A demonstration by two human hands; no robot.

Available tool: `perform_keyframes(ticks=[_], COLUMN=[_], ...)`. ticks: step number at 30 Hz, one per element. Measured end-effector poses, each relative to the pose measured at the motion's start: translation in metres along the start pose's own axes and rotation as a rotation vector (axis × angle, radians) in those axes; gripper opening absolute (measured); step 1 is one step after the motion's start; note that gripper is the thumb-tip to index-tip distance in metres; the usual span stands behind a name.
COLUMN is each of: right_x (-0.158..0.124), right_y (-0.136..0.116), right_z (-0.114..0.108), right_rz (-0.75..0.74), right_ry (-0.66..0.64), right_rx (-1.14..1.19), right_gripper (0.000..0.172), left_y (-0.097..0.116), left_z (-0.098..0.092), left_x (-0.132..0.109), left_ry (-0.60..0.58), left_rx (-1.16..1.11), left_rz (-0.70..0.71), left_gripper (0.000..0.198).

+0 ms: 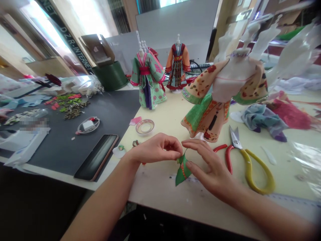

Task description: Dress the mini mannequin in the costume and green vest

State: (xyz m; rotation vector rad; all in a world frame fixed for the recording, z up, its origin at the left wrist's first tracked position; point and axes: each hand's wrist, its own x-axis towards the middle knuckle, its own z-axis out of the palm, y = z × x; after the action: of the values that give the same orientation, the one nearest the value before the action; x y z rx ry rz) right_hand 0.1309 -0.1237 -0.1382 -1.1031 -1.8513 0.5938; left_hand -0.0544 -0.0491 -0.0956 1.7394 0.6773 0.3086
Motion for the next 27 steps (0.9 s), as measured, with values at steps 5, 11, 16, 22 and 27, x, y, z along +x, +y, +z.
perform_keyframes(ticks=[5, 11, 16, 22, 27], right_x=[0.001, 0.003, 0.002, 0.0, 0.003], right_y=[0.001, 0.001, -0.001, 0.0, 0.002], right_z=[-0.001, -0.002, -0.004, -0.004, -0.003], right_rz=[0.242, 0.347, 0.387, 0.476, 0.6], right_ry=[-0.105, -0.125, -0.088, -0.079, -0.059], right_rx=[0.145, 0.313, 0.36, 0.446, 0.68], right_gripper=[0.011, 0.015, 0.01, 0.004, 0.007], left_y=[-0.005, -0.004, -0.001, -0.002, -0.002], left_z=[0.006, 0.005, 0.005, 0.006, 0.016], left_x=[0.004, 0.003, 0.003, 0.004, 0.006], left_ry=[-0.055, 0.064, 0.067, 0.038, 0.104], left_rx=[-0.18, -0.211, -0.182, -0.19, 0.146], left_rz=[-0.023, 0.015, 0.033, 0.017, 0.152], left_gripper=[0.004, 0.011, 0.022, 0.024, 0.041])
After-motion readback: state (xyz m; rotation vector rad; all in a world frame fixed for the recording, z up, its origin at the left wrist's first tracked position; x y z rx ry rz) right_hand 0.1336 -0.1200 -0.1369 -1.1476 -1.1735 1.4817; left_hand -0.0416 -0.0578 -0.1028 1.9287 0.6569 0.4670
